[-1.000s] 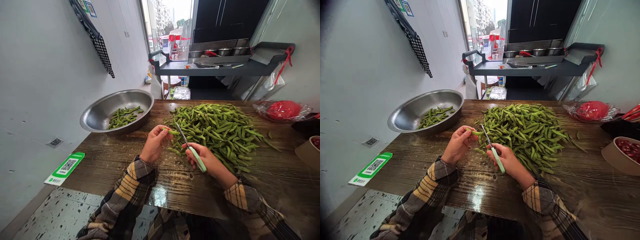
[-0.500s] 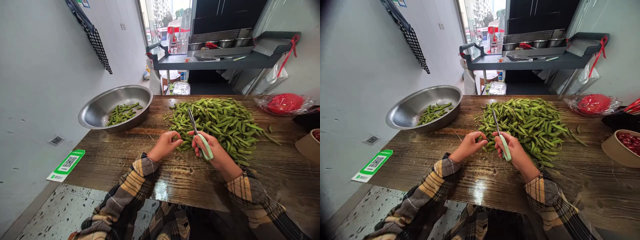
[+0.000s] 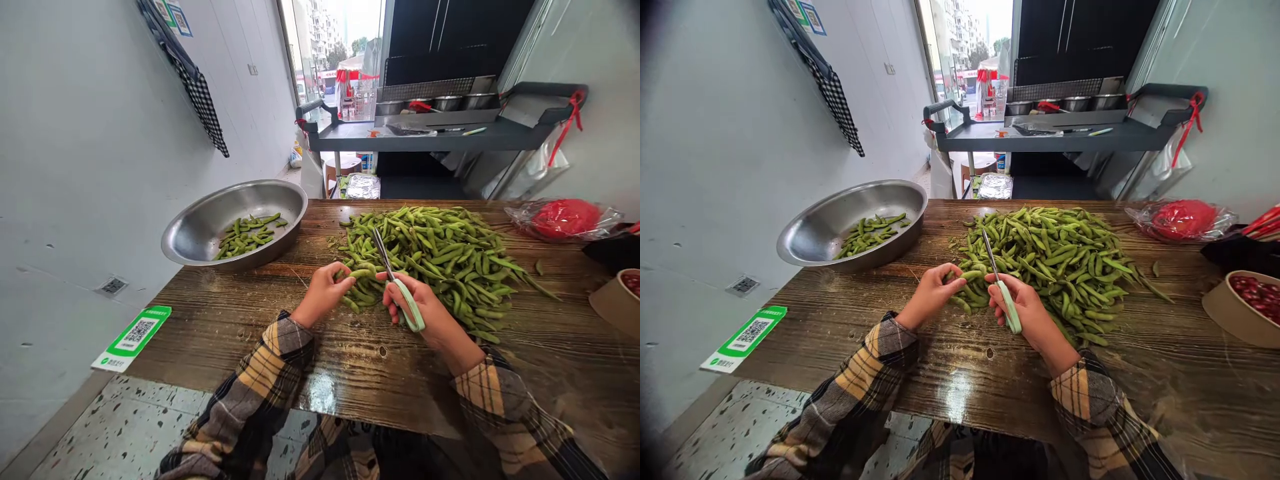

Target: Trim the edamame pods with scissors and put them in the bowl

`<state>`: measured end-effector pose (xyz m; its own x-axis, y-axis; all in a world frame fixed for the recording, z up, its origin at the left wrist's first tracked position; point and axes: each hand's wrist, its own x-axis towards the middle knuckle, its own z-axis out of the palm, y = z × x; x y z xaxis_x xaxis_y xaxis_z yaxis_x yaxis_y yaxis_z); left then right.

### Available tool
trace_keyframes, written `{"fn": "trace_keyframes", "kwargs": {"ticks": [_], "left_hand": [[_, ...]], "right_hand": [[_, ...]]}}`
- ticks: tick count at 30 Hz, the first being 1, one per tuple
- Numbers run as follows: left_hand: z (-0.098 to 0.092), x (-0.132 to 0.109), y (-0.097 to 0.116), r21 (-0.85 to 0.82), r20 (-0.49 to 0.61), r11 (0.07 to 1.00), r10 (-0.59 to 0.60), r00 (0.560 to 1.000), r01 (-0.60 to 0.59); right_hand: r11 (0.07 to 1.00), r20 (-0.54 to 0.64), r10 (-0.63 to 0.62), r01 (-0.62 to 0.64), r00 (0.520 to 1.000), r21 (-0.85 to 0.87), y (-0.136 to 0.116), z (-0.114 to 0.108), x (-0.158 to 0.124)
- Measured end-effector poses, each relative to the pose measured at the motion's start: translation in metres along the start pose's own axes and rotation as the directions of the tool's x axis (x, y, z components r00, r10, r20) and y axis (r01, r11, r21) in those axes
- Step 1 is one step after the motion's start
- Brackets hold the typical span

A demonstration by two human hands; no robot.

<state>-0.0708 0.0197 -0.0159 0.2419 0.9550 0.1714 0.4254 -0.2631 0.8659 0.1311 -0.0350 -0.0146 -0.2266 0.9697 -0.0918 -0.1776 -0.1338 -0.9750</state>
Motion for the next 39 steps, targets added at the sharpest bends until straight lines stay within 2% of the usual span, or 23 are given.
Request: {"fn": "trace_keyframes", "kwargs": {"ticks": [5,9,16,21,26,29,34,39], "left_hand": [[-0.009,-0.003,0.009,-0.358,-0.097,0.93,-0.121,0.988,0.079],[-0.008,-0.006,0.014,-0.466,-0.116,0.882,-0.147,0.982,0.077],[-0.005,-0.009,0.017,-0.413,-0.107,0.91,-0.083,0.991,0.031],[0.0,-0.012,0.019,-0.275,-0.106,0.961,-0.001,0.994,-0.029],[0.005,-0.013,0.022,-0.234,-0.055,0.972,0.023,0.998,-0.036],[0.004,-0.013,0.021,-0.261,-0.006,0.965,0.02,1.0,-0.021],[0.001,-0.012,0.02,-0.434,0.067,0.895,-0.084,0.994,0.105],[0.0,-0.013,0.021,-0.466,0.104,0.871,-0.119,0.987,0.154]], "right_hand": [[0.999,0.017,-0.008,0.009,1.0,-0.041,0.001,0.001,0.0],[0.991,0.062,-0.007,0.015,0.998,-0.136,0.0,0.003,-0.001],[0.971,0.096,-0.019,0.041,0.995,-0.237,0.001,0.003,-0.001],[0.983,0.084,-0.02,0.035,0.996,-0.18,0.002,0.003,-0.001],[0.988,0.078,-0.027,0.038,0.997,-0.152,0.001,0.004,-0.002],[0.983,0.076,-0.027,0.04,0.997,-0.178,0.001,0.004,-0.002],[0.946,0.096,-0.048,0.076,0.994,-0.316,0.002,0.005,-0.003],[0.923,0.081,-0.082,0.106,0.993,-0.37,0.002,0.006,-0.004]]}}
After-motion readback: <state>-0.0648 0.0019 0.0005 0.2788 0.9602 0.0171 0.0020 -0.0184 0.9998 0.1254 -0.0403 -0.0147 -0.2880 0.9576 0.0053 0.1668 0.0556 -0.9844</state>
